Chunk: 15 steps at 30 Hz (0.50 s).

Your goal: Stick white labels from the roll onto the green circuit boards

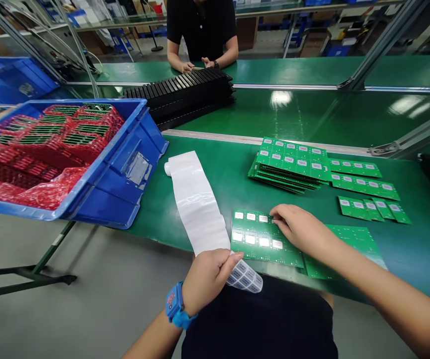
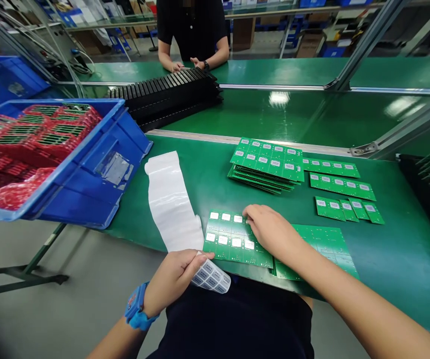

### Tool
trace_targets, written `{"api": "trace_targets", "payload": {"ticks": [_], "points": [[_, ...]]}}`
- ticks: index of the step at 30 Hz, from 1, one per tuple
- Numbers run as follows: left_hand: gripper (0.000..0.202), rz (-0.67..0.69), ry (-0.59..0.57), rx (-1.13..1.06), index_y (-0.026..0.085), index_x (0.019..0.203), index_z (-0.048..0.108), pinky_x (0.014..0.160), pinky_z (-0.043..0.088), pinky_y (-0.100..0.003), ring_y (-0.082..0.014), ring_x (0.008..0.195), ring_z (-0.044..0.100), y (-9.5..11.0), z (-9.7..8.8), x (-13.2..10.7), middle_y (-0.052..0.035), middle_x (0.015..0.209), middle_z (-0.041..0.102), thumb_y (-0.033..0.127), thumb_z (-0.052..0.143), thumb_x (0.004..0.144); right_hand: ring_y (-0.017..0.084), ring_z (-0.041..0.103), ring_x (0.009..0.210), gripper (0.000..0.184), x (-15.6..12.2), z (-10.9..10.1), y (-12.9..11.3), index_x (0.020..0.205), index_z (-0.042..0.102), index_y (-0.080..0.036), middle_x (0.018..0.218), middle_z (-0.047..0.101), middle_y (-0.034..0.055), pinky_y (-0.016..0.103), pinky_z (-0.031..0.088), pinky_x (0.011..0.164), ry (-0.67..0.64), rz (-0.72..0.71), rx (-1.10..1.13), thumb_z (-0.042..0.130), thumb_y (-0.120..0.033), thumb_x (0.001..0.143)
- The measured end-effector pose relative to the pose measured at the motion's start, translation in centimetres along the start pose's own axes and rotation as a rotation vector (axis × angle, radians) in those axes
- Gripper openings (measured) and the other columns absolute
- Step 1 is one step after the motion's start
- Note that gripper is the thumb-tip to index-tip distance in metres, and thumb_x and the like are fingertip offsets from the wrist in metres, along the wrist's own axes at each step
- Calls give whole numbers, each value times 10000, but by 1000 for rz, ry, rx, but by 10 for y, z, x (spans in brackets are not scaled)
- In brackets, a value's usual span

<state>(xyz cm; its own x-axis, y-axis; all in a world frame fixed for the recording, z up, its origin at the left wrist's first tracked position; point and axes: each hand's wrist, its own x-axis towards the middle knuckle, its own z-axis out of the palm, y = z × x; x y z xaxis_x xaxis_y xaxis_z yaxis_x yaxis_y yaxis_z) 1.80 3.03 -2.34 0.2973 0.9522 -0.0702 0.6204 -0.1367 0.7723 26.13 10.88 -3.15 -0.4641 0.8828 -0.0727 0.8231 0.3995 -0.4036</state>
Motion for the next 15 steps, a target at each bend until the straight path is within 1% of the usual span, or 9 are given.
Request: {"api": "trace_targets", "payload": {"ticks": [3, 5, 6, 8, 9, 11, 12, 13, 15], "points": [[441, 25, 238, -26, 173, 485, 486, 442, 294, -201, -78, 414, 387, -6, 3, -2, 37, 433, 417, 334, 433, 892, 262, 536, 954, 152, -15, 8, -15, 906, 537, -168, 1147, 516, 154, 422, 455, 773, 204, -55, -114, 388, -164, 874], [464, 9, 399, -30, 177, 464, 374, 432, 249, -216, -71, 405, 317, -11, 5, -4, 47, 436, 322, 312, 394, 907, 258, 518, 1023, 132, -23, 10, -34, 944, 539, -167, 1222, 462, 165, 418, 446, 834, 316, -74, 0, 431, -207, 881], [465, -1, 454, -26, 182, 469, 338, 435, 238, -223, -72, 410, 296, -13, 6, -5, 49, 446, 293, 305, 368, 917, 242, 514, 1042, 136, -26, 9, -45, 978, 537, -179, 1204, 479, 146, 398, 443, 860, 310, -96, 108, 463, -233, 877], [461, -1, 525, -17, 186, 484, 317, 448, 233, -235, -77, 425, 284, -16, 7, -7, 47, 463, 277, 315, 344, 925, 201, 527, 1029, 200, -28, 8, -69, 1041, 528, -217, 1106, 544, 85, 342, 449, 866, 182, -140, 349, 535, -276, 850], [461, 10, 549, -14, 185, 487, 327, 455, 237, -238, -81, 432, 292, -17, 7, -8, 44, 466, 286, 330, 348, 924, 183, 546, 985, 207, -27, 7, -80, 1035, 535, -233, 1041, 571, 56, 317, 460, 835, 99, -143, 448, 559, -285, 836], [468, 43, 563, -15, 181, 494, 377, 468, 262, -241, -89, 446, 335, -18, 6, -10, 30, 466, 338, 365, 340, 924, 154, 573, 836, 99, -22, 6, -96, 917, 573, -238, 889, 594, 15, 279, 470, 729, -9, -95, 578, 572, -276, 825], [477, 63, 554, -19, 179, 510, 419, 475, 288, -239, -95, 456, 373, -17, 5, -10, 19, 472, 383, 393, 321, 925, 142, 570, 767, 36, -19, 5, -100, 834, 582, -232, 814, 589, 0, 269, 460, 682, -26, -57, 616, 568, -264, 826], [478, 87, 528, -42, 175, 559, 482, 483, 322, -236, -102, 471, 420, -17, 3, -11, 4, 496, 451, 429, 305, 923, 133, 562, 715, 74, -16, 5, -103, 761, 581, -225, 752, 577, -11, 261, 446, 646, -31, -23, 642, 562, -253, 828], [427, 134, 438, -144, 162, 761, 594, 531, 409, -234, -120, 544, 529, -16, 0, -12, -37, 644, 607, 469, 335, 906, 124, 552, 672, 137, -12, 5, -104, 689, 578, -216, 699, 568, -21, 252, 423, 612, -32, 15, 676, 567, -241, 822]]}}
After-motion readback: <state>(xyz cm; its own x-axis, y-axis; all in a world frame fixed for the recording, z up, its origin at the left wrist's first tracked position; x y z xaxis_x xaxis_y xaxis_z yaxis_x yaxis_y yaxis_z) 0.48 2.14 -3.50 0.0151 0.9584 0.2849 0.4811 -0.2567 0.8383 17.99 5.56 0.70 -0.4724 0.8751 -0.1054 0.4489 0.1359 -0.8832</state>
